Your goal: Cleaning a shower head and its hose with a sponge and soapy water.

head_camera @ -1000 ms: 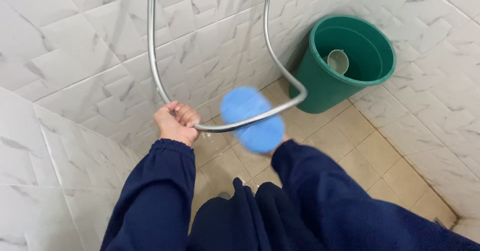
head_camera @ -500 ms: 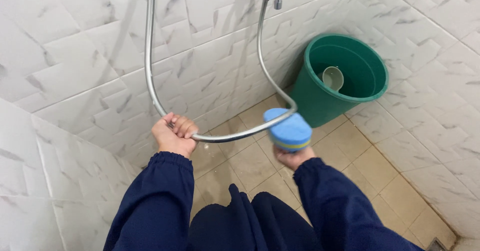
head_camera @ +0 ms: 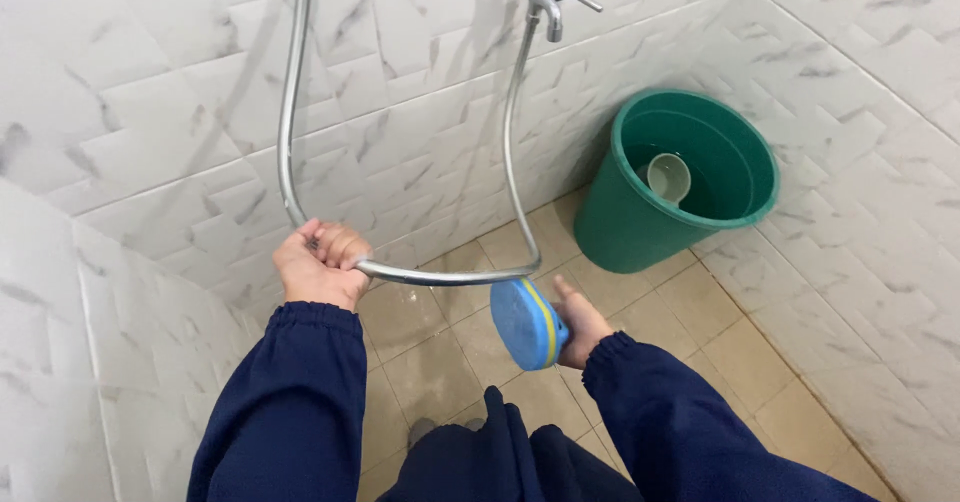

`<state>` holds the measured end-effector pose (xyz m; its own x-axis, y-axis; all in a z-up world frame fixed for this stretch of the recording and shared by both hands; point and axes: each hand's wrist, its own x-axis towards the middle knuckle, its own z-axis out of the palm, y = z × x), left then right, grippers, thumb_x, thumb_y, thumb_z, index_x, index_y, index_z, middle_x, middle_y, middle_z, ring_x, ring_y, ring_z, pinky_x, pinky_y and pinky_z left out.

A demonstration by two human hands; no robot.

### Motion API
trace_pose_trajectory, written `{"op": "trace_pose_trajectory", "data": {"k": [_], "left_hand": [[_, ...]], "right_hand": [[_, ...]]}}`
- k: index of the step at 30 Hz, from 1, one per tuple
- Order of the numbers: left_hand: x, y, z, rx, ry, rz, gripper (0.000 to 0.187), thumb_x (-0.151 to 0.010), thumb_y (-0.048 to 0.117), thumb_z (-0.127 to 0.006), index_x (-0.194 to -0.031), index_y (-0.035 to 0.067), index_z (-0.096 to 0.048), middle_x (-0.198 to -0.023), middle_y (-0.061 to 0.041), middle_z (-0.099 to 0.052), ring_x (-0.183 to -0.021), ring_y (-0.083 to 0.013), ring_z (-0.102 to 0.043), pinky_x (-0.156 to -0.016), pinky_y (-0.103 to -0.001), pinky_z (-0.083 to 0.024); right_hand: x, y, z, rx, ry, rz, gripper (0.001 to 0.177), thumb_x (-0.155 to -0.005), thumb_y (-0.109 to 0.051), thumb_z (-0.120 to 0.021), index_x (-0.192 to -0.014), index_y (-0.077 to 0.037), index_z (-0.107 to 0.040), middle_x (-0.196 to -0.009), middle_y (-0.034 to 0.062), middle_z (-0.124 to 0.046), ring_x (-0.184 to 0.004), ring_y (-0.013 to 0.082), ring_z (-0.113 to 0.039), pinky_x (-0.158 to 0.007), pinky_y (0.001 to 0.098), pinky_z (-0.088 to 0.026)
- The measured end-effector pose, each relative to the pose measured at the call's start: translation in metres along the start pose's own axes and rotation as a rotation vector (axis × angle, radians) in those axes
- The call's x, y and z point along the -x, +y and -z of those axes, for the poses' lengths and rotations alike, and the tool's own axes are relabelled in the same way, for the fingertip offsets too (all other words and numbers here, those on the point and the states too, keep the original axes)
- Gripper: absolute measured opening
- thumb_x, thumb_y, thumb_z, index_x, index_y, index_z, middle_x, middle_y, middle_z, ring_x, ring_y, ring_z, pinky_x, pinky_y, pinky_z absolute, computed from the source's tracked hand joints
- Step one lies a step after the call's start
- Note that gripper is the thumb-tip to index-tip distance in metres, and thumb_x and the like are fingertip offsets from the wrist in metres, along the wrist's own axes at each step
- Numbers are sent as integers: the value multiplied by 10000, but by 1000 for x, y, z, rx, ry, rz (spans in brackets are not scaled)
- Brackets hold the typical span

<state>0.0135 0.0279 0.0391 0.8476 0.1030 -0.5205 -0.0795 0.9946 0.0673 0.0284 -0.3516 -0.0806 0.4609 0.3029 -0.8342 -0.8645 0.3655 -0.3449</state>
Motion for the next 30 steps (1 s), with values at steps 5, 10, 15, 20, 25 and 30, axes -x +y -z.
{"op": "trace_pose_trajectory", "data": {"k": [5, 10, 15, 20, 25, 30], "left_hand": [[11, 10, 14, 44, -20, 22, 313, -973, 190, -473, -695, 145, -337, -564, 46, -250, -432, -103, -203, -419, -285, -181], [36, 14, 20, 17, -67, -28, 265, -983, 171, -502, -749, 130, -385, -593, 46, -292, -459, -95, -264, -445, -268, -235], [52, -11, 18, -46, 25, -280, 220, -991, 238, -545, -834, 104, -470, -629, 24, -392, -549, -96, -418, -554, -260, -398], [67, -72, 34, -219, 48, -286, 280, -999, 275, -603, -779, 146, -490, -630, 16, -424, -596, -131, -468, -699, -339, -509], [71, -77, 50, -217, -71, -248, 439, -1014, 365, -555, -680, 170, -347, -572, 34, -263, -519, -129, -304, -637, -354, -433], [76, -60, 60, -332, -14, -314, 415, -1008, 300, -536, -683, 182, -307, -553, 32, -176, -500, -128, -199, -567, -349, -335]], "right_hand": [[71, -18, -82, 41, 66, -88, 988, -840, -842, -459, -1221, 54, -623, -1100, 166, -742, -890, 279, -711, -870, 450, -539], [-3, -33, -57, 347, -36, -15, 539, -919, -572, -478, -945, -51, -614, -767, 70, -615, -613, 190, -541, -612, 340, -452], [-10, -28, -68, 499, -20, 191, 362, -948, -393, -483, -684, -152, -427, -538, -60, -293, -430, 104, -223, -407, 297, -171], [-14, -13, -67, 499, -6, 233, 395, -959, -446, -461, -692, -154, -451, -540, -45, -313, -438, 118, -238, -418, 311, -175], [-38, -30, -36, 620, -80, 218, 468, -946, -505, -456, -695, -115, -519, -523, -31, -317, -421, 132, -229, -401, 333, -177], [-51, -72, 22, 1357, 549, 528, 810, -923, -714, -529, -898, 58, -772, -783, 180, -684, -686, 256, -612, -672, 370, -478]]}}
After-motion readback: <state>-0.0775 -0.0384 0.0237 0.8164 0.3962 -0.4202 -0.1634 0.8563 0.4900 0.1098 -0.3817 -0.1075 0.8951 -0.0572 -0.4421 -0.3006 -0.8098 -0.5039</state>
